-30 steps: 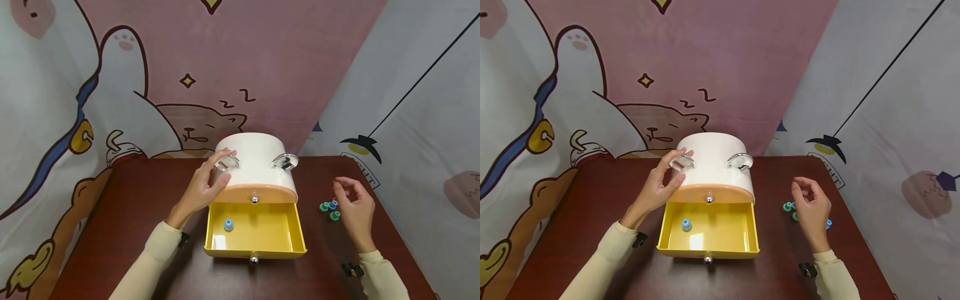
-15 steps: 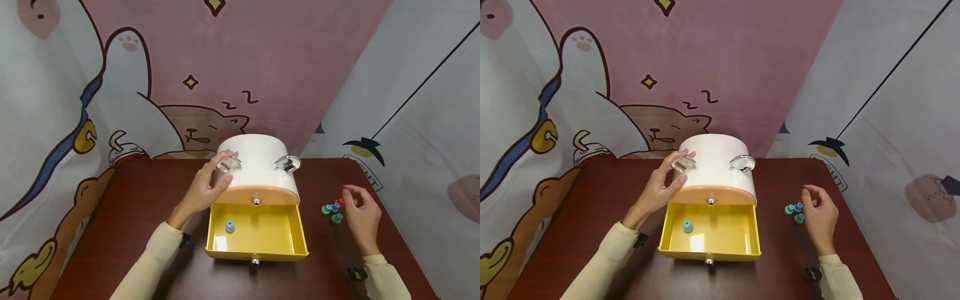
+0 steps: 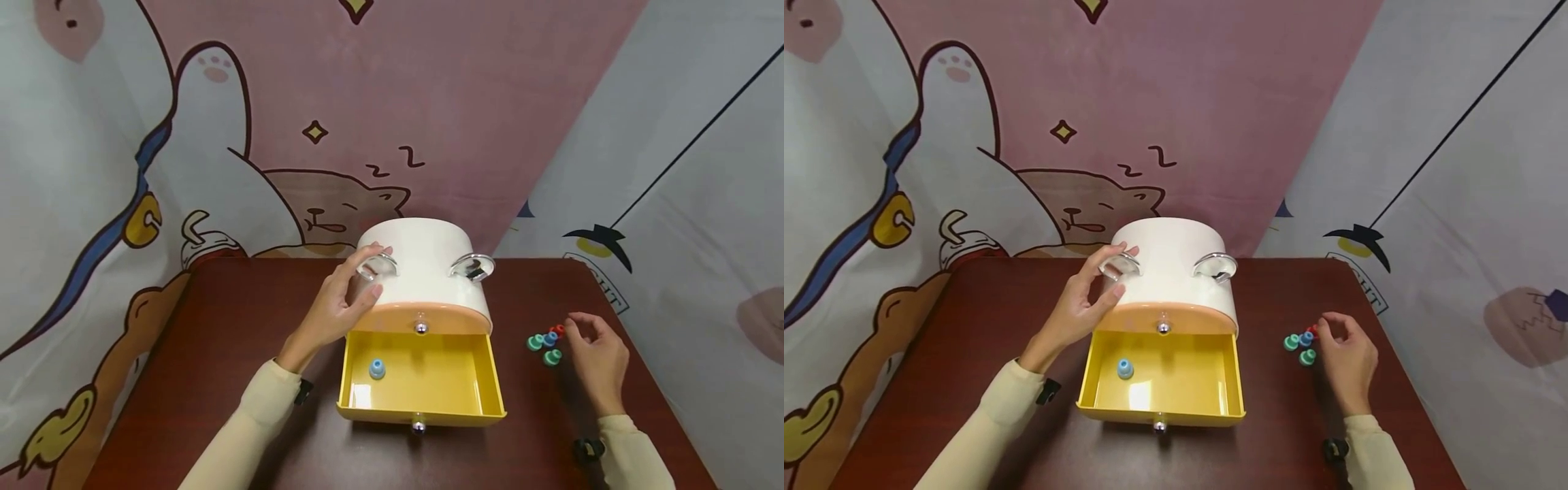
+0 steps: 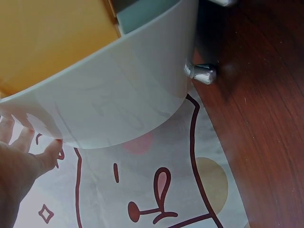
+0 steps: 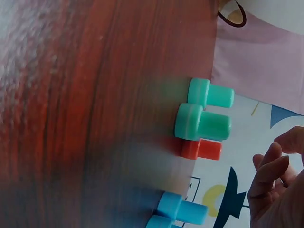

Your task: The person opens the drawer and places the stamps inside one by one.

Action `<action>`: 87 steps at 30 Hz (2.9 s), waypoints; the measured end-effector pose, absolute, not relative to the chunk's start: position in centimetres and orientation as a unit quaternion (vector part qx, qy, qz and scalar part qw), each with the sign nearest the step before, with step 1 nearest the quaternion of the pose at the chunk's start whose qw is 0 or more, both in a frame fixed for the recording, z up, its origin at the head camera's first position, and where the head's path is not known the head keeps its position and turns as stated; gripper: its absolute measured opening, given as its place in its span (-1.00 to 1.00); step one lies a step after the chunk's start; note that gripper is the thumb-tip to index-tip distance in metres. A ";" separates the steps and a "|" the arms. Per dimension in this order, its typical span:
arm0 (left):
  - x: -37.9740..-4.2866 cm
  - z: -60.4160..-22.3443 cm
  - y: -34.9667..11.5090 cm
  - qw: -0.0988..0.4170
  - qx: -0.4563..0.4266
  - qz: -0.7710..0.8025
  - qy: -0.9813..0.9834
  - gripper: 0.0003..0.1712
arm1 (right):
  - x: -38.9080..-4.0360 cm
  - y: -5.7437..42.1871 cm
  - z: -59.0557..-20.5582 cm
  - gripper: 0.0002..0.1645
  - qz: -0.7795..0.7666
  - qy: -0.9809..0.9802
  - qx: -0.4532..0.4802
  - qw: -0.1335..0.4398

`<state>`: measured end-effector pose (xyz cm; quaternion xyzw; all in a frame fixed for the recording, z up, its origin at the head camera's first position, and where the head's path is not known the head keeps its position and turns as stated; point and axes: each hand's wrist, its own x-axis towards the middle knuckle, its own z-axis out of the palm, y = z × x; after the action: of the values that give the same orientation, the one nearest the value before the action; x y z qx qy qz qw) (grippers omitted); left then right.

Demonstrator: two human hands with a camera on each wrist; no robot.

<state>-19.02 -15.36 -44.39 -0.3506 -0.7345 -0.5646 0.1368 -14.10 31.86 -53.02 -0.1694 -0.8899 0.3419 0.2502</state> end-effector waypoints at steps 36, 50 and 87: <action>-19.2 -44.6 -15.4 0.138 -0.344 -0.553 -0.746 -0.32 | -14.8 33.7 -55.0 -0.66 0.316 -0.924 -0.154 0.148; -19.3 -44.3 -15.4 0.133 -0.354 -0.561 -0.736 -0.32 | -14.8 34.1 -55.1 -0.68 0.313 -0.923 -0.149 0.170; -19.2 -44.3 -15.5 0.140 -0.352 -0.557 -0.739 -0.30 | -11.6 30.4 -47.5 -0.76 0.351 -0.881 -0.106 0.299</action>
<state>-19.21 -15.46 -44.34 -0.3522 -0.7390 -0.5570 0.1403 -11.58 30.39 -47.51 -0.1061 -0.8809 0.3513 0.2989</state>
